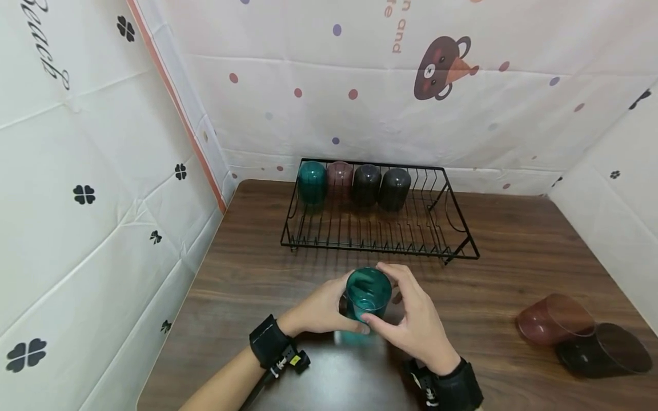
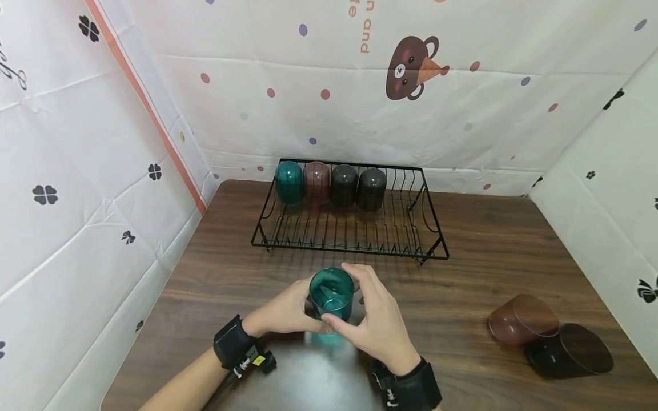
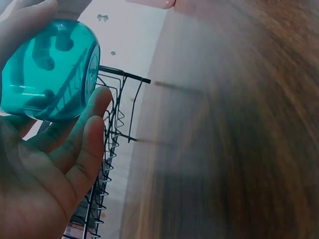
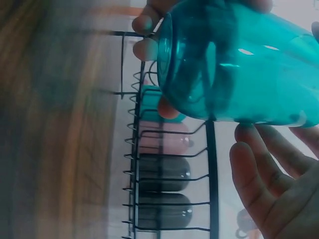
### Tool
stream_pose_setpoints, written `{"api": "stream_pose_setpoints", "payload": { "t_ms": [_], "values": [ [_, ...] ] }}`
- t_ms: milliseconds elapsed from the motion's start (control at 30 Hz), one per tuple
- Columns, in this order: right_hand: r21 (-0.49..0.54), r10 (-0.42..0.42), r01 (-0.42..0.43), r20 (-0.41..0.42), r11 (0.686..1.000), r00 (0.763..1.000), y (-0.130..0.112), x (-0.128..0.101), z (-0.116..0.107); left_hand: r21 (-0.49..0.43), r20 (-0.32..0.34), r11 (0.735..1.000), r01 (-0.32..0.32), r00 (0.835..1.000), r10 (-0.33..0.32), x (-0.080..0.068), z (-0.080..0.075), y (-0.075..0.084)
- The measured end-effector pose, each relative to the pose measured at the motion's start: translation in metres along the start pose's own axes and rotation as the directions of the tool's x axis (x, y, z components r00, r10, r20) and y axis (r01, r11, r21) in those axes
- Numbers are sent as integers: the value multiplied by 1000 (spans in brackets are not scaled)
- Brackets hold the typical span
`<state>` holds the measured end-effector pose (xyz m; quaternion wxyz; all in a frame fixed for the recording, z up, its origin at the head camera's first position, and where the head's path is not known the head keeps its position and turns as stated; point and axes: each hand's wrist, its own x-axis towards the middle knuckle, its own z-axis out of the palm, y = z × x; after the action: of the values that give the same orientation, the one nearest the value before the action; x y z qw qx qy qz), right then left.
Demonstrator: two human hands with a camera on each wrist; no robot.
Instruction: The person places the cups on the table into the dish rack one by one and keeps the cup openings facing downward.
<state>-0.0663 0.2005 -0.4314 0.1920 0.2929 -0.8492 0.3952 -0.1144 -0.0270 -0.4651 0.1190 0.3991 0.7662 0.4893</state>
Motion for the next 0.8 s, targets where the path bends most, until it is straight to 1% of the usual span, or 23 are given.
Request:
{"api": "stream_pose_setpoints", "payload": {
  "t_ms": [67,167,233,367,433,500,600,733,800],
  "values": [
    [7,-3,3,0,1000,1000,2,0,2,2,4,1000,-15,1000,15,1,0,0],
    [25,-16,17,-15,1000,1000,5,-2,5,-11,6,1000,-12,1000,12,1,-1,-1],
    [38,-28,29,-23,999,999,7,-2,8,-3,3,1000,-15,1000,15,1,-2,-2],
    [72,-5,8,-31,997,999,11,-5,10,-25,-4,999,-26,1000,26,0,-3,-4],
    [83,15,-12,-39,996,999,12,-5,10,-53,-9,998,-29,1000,28,0,-3,-4],
    [93,28,-23,-47,995,999,13,-6,9,-84,-16,996,-25,1000,24,0,-3,-4],
    [102,34,-28,-56,994,998,14,-7,9,-98,-39,995,-10,999,6,-1,-5,-5],
    [122,39,-31,-65,992,997,16,-9,9,-62,-78,998,14,997,-19,-2,-7,-6],
    [138,32,-23,-68,990,997,18,-10,8,-46,-96,999,14,995,-19,-3,-8,-5]
  ]
}}
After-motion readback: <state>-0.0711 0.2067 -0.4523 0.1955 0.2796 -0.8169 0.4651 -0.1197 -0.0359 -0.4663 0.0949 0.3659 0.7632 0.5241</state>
